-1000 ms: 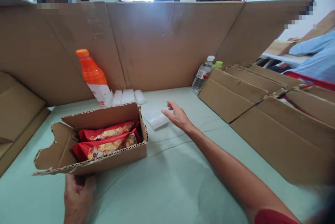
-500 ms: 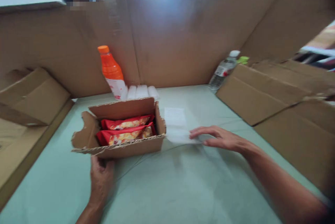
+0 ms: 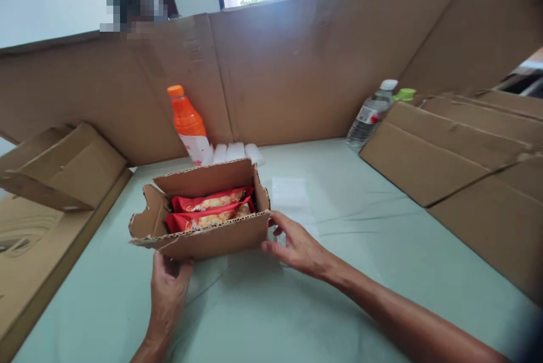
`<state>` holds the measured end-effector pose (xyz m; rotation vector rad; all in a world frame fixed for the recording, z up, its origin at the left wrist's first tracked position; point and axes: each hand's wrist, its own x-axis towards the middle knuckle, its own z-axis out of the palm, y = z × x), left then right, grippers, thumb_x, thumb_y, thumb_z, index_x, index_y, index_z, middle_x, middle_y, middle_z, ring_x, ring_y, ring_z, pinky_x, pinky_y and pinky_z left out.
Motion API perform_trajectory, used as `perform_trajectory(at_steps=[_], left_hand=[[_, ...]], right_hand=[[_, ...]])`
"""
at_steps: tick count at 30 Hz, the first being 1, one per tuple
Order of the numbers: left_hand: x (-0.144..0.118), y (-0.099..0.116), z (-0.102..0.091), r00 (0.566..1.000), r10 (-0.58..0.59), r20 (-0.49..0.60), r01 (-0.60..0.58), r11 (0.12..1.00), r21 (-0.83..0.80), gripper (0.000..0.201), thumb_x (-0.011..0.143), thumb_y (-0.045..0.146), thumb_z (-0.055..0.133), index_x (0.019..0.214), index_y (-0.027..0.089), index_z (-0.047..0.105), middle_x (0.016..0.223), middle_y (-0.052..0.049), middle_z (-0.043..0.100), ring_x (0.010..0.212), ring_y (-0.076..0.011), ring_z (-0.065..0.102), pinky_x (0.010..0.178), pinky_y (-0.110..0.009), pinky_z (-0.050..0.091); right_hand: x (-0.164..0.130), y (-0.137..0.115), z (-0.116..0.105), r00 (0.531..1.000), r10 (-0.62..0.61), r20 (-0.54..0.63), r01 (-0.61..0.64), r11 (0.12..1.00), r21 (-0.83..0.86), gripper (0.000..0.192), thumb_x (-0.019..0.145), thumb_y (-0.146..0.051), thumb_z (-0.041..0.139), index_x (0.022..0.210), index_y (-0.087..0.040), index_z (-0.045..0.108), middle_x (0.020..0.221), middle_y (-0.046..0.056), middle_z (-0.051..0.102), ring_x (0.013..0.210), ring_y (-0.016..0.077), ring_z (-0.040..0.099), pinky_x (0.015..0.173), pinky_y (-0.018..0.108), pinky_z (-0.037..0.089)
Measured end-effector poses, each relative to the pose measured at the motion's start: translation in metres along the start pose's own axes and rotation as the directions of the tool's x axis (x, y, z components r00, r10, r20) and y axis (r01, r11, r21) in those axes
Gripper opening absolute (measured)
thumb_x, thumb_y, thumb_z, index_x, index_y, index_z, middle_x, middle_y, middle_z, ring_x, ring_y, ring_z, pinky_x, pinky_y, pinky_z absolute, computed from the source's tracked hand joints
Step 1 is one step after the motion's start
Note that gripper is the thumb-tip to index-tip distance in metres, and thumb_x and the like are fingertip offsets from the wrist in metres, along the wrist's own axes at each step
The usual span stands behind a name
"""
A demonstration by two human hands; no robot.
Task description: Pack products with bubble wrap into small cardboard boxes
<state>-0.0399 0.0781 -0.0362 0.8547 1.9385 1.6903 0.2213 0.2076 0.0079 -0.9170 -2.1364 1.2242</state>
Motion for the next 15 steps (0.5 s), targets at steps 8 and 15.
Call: perform_trajectory(at_steps=[8, 15], left_hand=[[0.053, 0.004, 0.042, 0.994, 0.062, 0.094, -0.061, 0.998, -0.01, 0.07, 0.066, 0.037, 0.078, 0.127, 0.021, 0.048, 0.115, -0.007, 0.062, 0.111, -0.0224, 0.061, 0.105, -0.04, 0.044], [0.002, -0.017, -0.012, 0.987, -0.054, 0.15, 0.045, 0.997, 0.063, 0.085, 0.073, 0.04, 0.077, 0.148, 0.028, 0.04, 0.143, -0.013, 0.055, 0.131, -0.0281, 0.055, 0.111, -0.048, 0.043]], right_hand=[[0.04, 0.01, -0.014, 0.976, 0.041, -0.215, -0.054, 0.997, -0.054, 0.061, 0.076, -0.022, 0.065, 0.136, -0.018, 0.057, 0.129, 0.012, 0.068, 0.11, 0.0263, 0.065, 0.089, 0.039, 0.054], [-0.03, 0.037, -0.061, 0.987, -0.007, -0.161, -0.038, 0.96, -0.276, 0.032, 0.085, -0.02, 0.056, 0.114, -0.021, 0.071, 0.129, 0.009, 0.07, 0.118, 0.0242, 0.064, 0.083, 0.036, 0.056]])
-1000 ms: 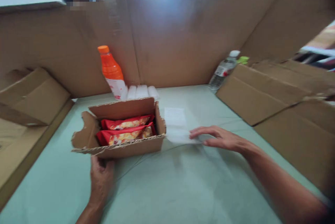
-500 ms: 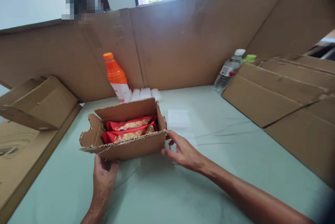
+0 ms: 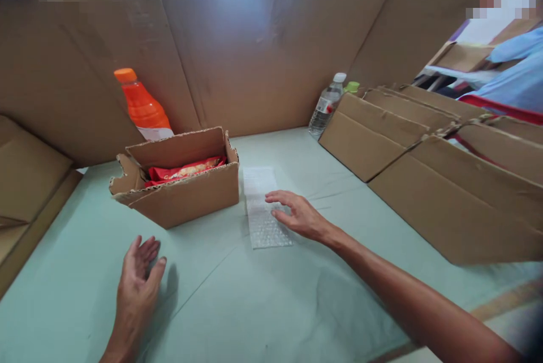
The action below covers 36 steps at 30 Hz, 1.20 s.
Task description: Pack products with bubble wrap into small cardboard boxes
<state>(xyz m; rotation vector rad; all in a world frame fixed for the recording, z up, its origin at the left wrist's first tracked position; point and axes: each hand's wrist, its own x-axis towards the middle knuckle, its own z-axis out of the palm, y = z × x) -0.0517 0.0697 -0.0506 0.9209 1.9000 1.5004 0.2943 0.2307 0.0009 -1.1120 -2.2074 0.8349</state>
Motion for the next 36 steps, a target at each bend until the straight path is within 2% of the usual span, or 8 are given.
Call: perform_trajectory(at_steps=[5, 8, 11, 15, 18, 27, 31, 36], left_hand=[[-0.051, -0.002, 0.0, 0.945, 0.231, 0.233, -0.296, 0.907, 0.3, 0.041, 0.081, 0.04, 0.067, 0.12, 0.026, 0.069, 0.132, -0.011, 0.066, 0.124, -0.0331, 0.06, 0.093, -0.046, 0.056], [-0.062, 0.017, 0.044, 0.716, 0.506, 0.481, -0.671, 0.688, 0.276, 0.034, 0.085, 0.025, 0.059, 0.118, 0.026, 0.07, 0.128, -0.011, 0.069, 0.125, -0.0317, 0.059, 0.104, -0.052, 0.049], [-0.063, 0.042, 0.098, 0.525, 0.5, 0.689, -0.828, 0.488, 0.276, 0.044, 0.081, 0.013, 0.058, 0.123, 0.023, 0.065, 0.138, -0.012, 0.062, 0.133, -0.0327, 0.05, 0.108, -0.053, 0.043], [-0.051, 0.062, 0.144, 0.514, 0.352, 0.782, -0.836, 0.41, 0.365, 0.03, 0.082, 0.007, 0.055, 0.107, 0.019, 0.066, 0.113, -0.012, 0.068, 0.108, -0.0282, 0.059, 0.093, -0.045, 0.047], [-0.042, 0.069, 0.152, 0.53, 0.341, 0.777, -0.827, 0.411, 0.384, 0.023, 0.082, 0.002, 0.049, 0.087, 0.017, 0.065, 0.094, -0.012, 0.067, 0.095, -0.0275, 0.059, 0.085, -0.043, 0.045], [-0.095, 0.093, 0.086, 0.43, 0.416, 0.801, -0.831, 0.529, 0.172, 0.018, 0.074, 0.007, 0.052, 0.077, 0.02, 0.064, 0.074, -0.004, 0.063, 0.075, -0.0205, 0.057, 0.077, -0.038, 0.044], [-0.097, 0.085, 0.053, 0.529, 0.449, 0.72, -0.709, 0.7, 0.084, 0.025, 0.08, 0.023, 0.062, 0.105, 0.021, 0.068, 0.097, -0.009, 0.07, 0.091, -0.0242, 0.064, 0.083, -0.04, 0.052], [-0.043, 0.055, 0.018, 0.905, 0.36, 0.225, -0.403, 0.896, 0.186, 0.045, 0.086, 0.038, 0.063, 0.129, 0.022, 0.058, 0.124, -0.012, 0.063, 0.109, -0.0264, 0.063, 0.092, -0.044, 0.054]], right_hand=[[-0.002, 0.001, 0.001, 0.996, -0.065, 0.066, 0.083, 0.945, -0.316, 0.037, 0.087, -0.023, 0.064, 0.123, -0.02, 0.068, 0.138, 0.012, 0.064, 0.128, 0.0285, 0.057, 0.107, 0.047, 0.045], [0.024, -0.008, 0.012, 0.993, -0.006, 0.117, 0.067, 0.844, -0.532, 0.046, 0.086, -0.016, 0.063, 0.132, -0.016, 0.063, 0.146, 0.016, 0.057, 0.132, 0.0327, 0.053, 0.107, 0.048, 0.042], [0.05, -0.009, 0.019, 0.99, 0.061, 0.127, 0.029, 0.794, -0.607, 0.036, 0.087, -0.012, 0.058, 0.122, -0.015, 0.069, 0.139, 0.017, 0.061, 0.126, 0.0329, 0.057, 0.102, 0.044, 0.042], [0.068, -0.002, 0.018, 0.989, 0.102, 0.105, -0.018, 0.796, -0.605, 0.027, 0.094, -0.014, 0.051, 0.106, -0.017, 0.075, 0.121, 0.015, 0.072, 0.115, 0.0285, 0.063, 0.095, 0.037, 0.043], [0.068, -0.003, 0.007, 0.989, 0.139, 0.051, -0.082, 0.8, -0.595, 0.029, 0.098, -0.019, 0.047, 0.107, -0.018, 0.075, 0.114, 0.013, 0.075, 0.108, 0.026, 0.067, 0.089, 0.032, 0.044], [0.054, -0.012, -0.025, 0.995, 0.096, -0.01, -0.087, 0.857, -0.508, 0.023, 0.093, -0.023, 0.055, 0.102, -0.024, 0.076, 0.098, 0.004, 0.079, 0.095, 0.0215, 0.07, 0.082, 0.028, 0.046], [0.058, -0.012, -0.018, 0.98, 0.053, -0.192, -0.147, 0.844, -0.515, 0.037, 0.09, -0.019, 0.054, 0.125, -0.017, 0.067, 0.135, 0.015, 0.065, 0.123, 0.032, 0.058, 0.102, 0.046, 0.043], [0.051, -0.025, 0.006, 0.957, -0.133, -0.257, 0.042, 0.942, -0.333, 0.039, 0.088, -0.022, 0.056, 0.127, -0.018, 0.064, 0.139, 0.015, 0.061, 0.125, 0.0313, 0.057, 0.107, 0.051, 0.043]])
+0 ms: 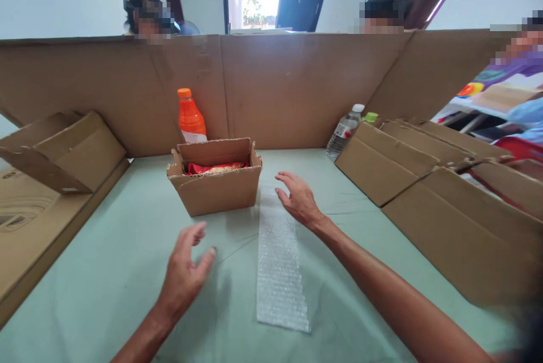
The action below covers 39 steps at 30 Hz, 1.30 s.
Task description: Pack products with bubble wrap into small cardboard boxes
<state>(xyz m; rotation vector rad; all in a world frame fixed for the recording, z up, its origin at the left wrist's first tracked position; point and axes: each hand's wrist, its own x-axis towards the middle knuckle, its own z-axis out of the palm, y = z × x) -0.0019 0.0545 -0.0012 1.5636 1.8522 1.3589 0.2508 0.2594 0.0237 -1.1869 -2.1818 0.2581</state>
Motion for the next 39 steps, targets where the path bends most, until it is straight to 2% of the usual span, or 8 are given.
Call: perform_trajectory(at_steps=[4, 9, 16, 20, 23, 27, 31, 39], left_hand=[[0.048, -0.031, -0.003, 0.955, -0.222, -0.195, 0.184, 0.963, -0.197, 0.075, 0.08, 0.041, 0.069, 0.146, 0.021, 0.04, 0.15, -0.018, 0.044, 0.127, -0.0305, 0.055, 0.094, -0.045, 0.055], [0.095, -0.045, 0.014, 0.955, -0.198, -0.223, 0.136, 0.954, -0.266, 0.066, 0.078, 0.035, 0.069, 0.137, 0.016, 0.048, 0.128, -0.016, 0.06, 0.116, -0.0275, 0.06, 0.096, -0.043, 0.053], [0.135, -0.059, 0.028, 0.945, -0.241, -0.223, 0.184, 0.952, -0.246, 0.076, 0.078, 0.026, 0.067, 0.147, 0.014, 0.037, 0.136, -0.018, 0.056, 0.124, -0.0264, 0.057, 0.108, -0.044, 0.045], [0.096, -0.057, 0.015, 0.951, -0.237, -0.198, 0.216, 0.969, -0.121, 0.085, 0.077, 0.028, 0.07, 0.153, 0.016, 0.033, 0.155, -0.023, 0.039, 0.135, -0.0352, 0.048, 0.106, -0.053, 0.046], [0.034, -0.05, 0.005, 0.997, 0.032, 0.071, -0.041, 0.992, 0.119, 0.057, 0.083, 0.024, 0.06, 0.14, 0.024, 0.053, 0.139, -0.014, 0.06, 0.127, -0.0321, 0.058, 0.106, -0.054, 0.048], [-0.032, -0.018, 0.02, 0.704, 0.418, 0.574, -0.519, 0.855, 0.014, 0.06, 0.076, 0.007, 0.051, 0.132, 0.028, 0.06, 0.145, -0.007, 0.059, 0.14, -0.03, 0.048, 0.113, -0.055, 0.043], [-0.045, 0.019, 0.045, 0.55, 0.405, 0.731, -0.568, 0.822, -0.029, 0.06, 0.071, 0.012, 0.058, 0.131, 0.016, 0.06, 0.146, -0.015, 0.057, 0.14, -0.0351, 0.046, 0.112, -0.059, 0.041], [-0.05, 0.015, 0.04, 0.609, 0.387, 0.692, -0.474, 0.877, -0.073, 0.077, 0.073, 0.013, 0.056, 0.148, 0.015, 0.04, 0.142, -0.017, 0.057, 0.13, -0.0307, 0.051, 0.11, -0.054, 0.041]], right_hand=[[-0.005, -0.027, 0.024, 0.981, 0.031, 0.189, -0.095, 0.936, 0.339, 0.054, 0.087, -0.027, 0.058, 0.139, -0.017, 0.052, 0.132, 0.014, 0.065, 0.11, 0.025, 0.065, 0.09, 0.04, 0.054], [0.012, -0.041, 0.05, 0.957, 0.156, 0.245, -0.243, 0.893, 0.378, 0.061, 0.085, -0.028, 0.059, 0.143, -0.014, 0.048, 0.125, 0.014, 0.068, 0.079, 0.0191, 0.065, 0.08, 0.038, 0.054], [0.037, -0.021, 0.054, 0.969, 0.168, 0.182, -0.227, 0.896, 0.382, 0.059, 0.081, -0.016, 0.056, 0.139, -0.016, 0.053, 0.136, 0.013, 0.064, 0.116, 0.0248, 0.063, 0.087, 0.036, 0.056], [-0.004, 0.005, 0.009, 0.981, 0.066, 0.183, -0.114, 0.957, 0.266, 0.042, 0.086, -0.021, 0.057, 0.127, -0.017, 0.065, 0.133, 0.012, 0.067, 0.117, 0.0251, 0.064, 0.091, 0.039, 0.057], [-0.05, 0.025, -0.025, 0.973, -0.001, 0.231, -0.039, 0.985, 0.168, 0.031, 0.089, -0.02, 0.054, 0.115, -0.022, 0.071, 0.122, 0.008, 0.073, 0.109, 0.0234, 0.068, 0.09, 0.04, 0.058], [-0.07, 0.031, -0.027, 0.963, -0.022, 0.268, 0.025, 1.0, -0.009, 0.034, 0.09, -0.014, 0.055, 0.119, -0.023, 0.07, 0.123, 0.008, 0.072, 0.116, 0.0246, 0.066, 0.101, 0.044, 0.053], [-0.043, 0.019, -0.004, 0.914, -0.058, 0.401, 0.13, 0.979, -0.156, 0.037, 0.09, -0.013, 0.058, 0.125, -0.018, 0.068, 0.137, 0.012, 0.065, 0.128, 0.029, 0.059, 0.105, 0.048, 0.048], [-0.129, -0.003, -0.061, 0.823, -0.297, 0.484, 0.347, 0.938, -0.015, 0.047, 0.084, -0.01, 0.058, 0.129, -0.021, 0.065, 0.142, 0.013, 0.061, 0.13, 0.0292, 0.055, 0.103, 0.051, 0.044]])
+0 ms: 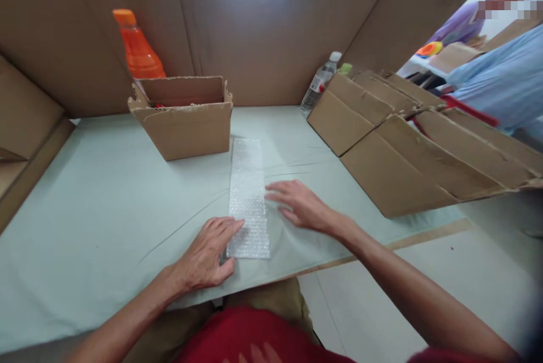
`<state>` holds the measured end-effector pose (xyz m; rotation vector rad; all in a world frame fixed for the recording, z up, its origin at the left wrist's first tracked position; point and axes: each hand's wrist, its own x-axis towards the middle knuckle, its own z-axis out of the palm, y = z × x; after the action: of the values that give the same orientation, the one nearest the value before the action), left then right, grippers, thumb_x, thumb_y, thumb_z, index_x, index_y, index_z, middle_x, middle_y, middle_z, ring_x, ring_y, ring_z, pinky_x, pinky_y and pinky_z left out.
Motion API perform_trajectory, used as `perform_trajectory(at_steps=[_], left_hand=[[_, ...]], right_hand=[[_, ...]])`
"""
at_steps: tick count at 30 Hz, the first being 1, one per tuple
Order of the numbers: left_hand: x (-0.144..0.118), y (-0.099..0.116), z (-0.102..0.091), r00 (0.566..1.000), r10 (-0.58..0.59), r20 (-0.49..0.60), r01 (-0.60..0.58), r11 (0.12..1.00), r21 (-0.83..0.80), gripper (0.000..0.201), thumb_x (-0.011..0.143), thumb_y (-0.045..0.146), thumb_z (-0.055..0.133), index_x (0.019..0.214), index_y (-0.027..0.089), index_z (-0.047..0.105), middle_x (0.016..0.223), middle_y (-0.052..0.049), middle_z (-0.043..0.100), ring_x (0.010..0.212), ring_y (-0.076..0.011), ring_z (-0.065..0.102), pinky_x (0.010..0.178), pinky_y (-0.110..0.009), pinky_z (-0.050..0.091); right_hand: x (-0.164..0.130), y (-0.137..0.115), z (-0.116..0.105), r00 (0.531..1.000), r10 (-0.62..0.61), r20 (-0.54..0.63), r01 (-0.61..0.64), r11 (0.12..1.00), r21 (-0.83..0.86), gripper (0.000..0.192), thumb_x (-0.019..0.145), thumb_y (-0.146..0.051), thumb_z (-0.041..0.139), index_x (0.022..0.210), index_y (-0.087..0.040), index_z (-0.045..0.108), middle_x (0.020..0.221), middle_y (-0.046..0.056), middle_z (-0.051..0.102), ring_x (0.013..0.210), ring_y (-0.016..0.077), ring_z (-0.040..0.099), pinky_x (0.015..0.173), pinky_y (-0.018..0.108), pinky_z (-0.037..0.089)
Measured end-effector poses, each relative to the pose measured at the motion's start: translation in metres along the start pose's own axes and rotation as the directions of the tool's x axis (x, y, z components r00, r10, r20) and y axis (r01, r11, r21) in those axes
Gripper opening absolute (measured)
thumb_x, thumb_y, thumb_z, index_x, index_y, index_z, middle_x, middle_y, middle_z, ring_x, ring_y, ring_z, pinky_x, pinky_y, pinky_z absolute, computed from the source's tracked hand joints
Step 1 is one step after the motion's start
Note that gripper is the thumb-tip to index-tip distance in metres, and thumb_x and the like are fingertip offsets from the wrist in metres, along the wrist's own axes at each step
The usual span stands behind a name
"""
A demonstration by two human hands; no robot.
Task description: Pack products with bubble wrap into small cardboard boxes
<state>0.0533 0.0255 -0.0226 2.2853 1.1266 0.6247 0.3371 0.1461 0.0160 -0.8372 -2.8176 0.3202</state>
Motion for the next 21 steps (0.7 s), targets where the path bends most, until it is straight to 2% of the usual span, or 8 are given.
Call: perform_trajectory(at_steps=[4, 7, 10, 14, 16, 18, 19, 21], left_hand=[[-0.01, -0.002, 0.001, 1.0, -0.009, -0.027, 0.007, 0.997, -0.082, 0.092, 0.067, 0.009, 0.052, 0.154, 0.024, 0.027, 0.143, -0.012, 0.055, 0.129, -0.0288, 0.05, 0.11, -0.054, 0.04], [-0.015, 0.001, -0.001, 0.999, -0.042, 0.006, 0.043, 0.986, -0.16, 0.1, 0.063, 0.006, 0.05, 0.156, 0.028, 0.023, 0.144, -0.009, 0.055, 0.132, -0.0284, 0.049, 0.114, -0.054, 0.037], [-0.018, 0.008, -0.001, 0.984, -0.176, 0.011, 0.173, 0.951, -0.258, 0.092, 0.071, 0.01, 0.053, 0.157, 0.027, 0.025, 0.141, -0.009, 0.057, 0.127, -0.0272, 0.053, 0.103, -0.046, 0.046], [-0.009, 0.019, 0.004, 0.897, -0.436, -0.077, 0.386, 0.855, -0.346, 0.065, 0.088, 0.03, 0.052, 0.151, 0.019, 0.039, 0.105, -0.007, 0.068, 0.09, -0.0208, 0.063, 0.073, -0.032, 0.049], [0.001, 0.021, 0.007, 0.857, -0.502, -0.115, 0.439, 0.829, -0.347, 0.061, 0.09, 0.031, 0.05, 0.148, 0.015, 0.042, 0.082, -0.001, 0.064, 0.073, -0.0174, 0.059, 0.069, -0.03, 0.046], [0.011, 0.02, 0.009, 0.826, -0.548, -0.135, 0.486, 0.812, -0.324, 0.064, 0.088, 0.029, 0.051, 0.148, 0.013, 0.04, 0.074, 0.003, 0.06, 0.067, -0.0162, 0.056, 0.068, -0.03, 0.044], [0.016, 0.019, 0.01, 0.815, -0.564, -0.135, 0.509, 0.807, -0.301, 0.066, 0.087, 0.028, 0.052, 0.149, 0.013, 0.038, 0.074, 0.003, 0.06, 0.067, -0.0161, 0.056, 0.068, -0.029, 0.044], [0.022, 0.016, 0.012, 0.804, -0.581, -0.126, 0.549, 0.807, -0.22, 0.068, 0.086, 0.026, 0.054, 0.151, 0.015, 0.036, 0.075, 0.003, 0.062, 0.067, -0.0164, 0.057, 0.068, -0.029, 0.043]], right_hand=[[-0.043, -0.052, 0.024, 0.992, -0.108, 0.058, 0.107, 0.994, 0.022, 0.049, 0.083, -0.012, 0.059, 0.131, -0.019, 0.062, 0.143, 0.016, 0.059, 0.13, 0.0304, 0.054, 0.1, 0.049, 0.046], [-0.04, -0.067, 0.049, 0.993, -0.092, -0.071, 0.096, 0.994, 0.059, 0.037, 0.086, -0.008, 0.055, 0.12, -0.017, 0.067, 0.131, 0.016, 0.067, 0.123, 0.0293, 0.059, 0.096, 0.047, 0.048], [-0.028, -0.068, 0.061, 0.966, 0.101, -0.237, -0.03, 0.957, 0.287, 0.026, 0.094, -0.013, 0.05, 0.111, -0.02, 0.069, 0.11, 0.01, 0.075, 0.104, 0.023, 0.067, 0.09, 0.04, 0.051], [-0.022, -0.07, 0.057, 0.918, 0.376, -0.124, -0.242, 0.78, 0.577, 0.021, 0.1, -0.029, 0.05, 0.099, -0.021, 0.07, 0.082, 0.001, 0.072, 0.073, 0.0173, 0.067, 0.067, 0.029, 0.053], [-0.026, -0.072, 0.054, 0.882, 0.442, -0.162, -0.286, 0.777, 0.561, 0.02, 0.098, -0.03, 0.053, 0.107, -0.021, 0.068, 0.081, 0.001, 0.071, 0.071, 0.0177, 0.065, 0.065, 0.029, 0.053], [-0.033, -0.074, 0.05, 0.831, 0.447, -0.331, -0.283, 0.852, 0.44, 0.028, 0.095, -0.029, 0.057, 0.122, -0.02, 0.063, 0.096, 0.005, 0.073, 0.085, 0.0217, 0.068, 0.077, 0.036, 0.054], [-0.037, -0.076, 0.049, 0.816, 0.403, -0.415, -0.263, 0.898, 0.353, 0.033, 0.095, -0.028, 0.058, 0.127, -0.02, 0.06, 0.104, 0.008, 0.073, 0.094, 0.024, 0.068, 0.084, 0.04, 0.054], [-0.044, -0.08, 0.046, 0.847, 0.251, -0.468, -0.186, 0.966, 0.181, 0.034, 0.094, -0.025, 0.058, 0.128, -0.021, 0.059, 0.116, 0.012, 0.07, 0.106, 0.0269, 0.065, 0.09, 0.044, 0.051]])
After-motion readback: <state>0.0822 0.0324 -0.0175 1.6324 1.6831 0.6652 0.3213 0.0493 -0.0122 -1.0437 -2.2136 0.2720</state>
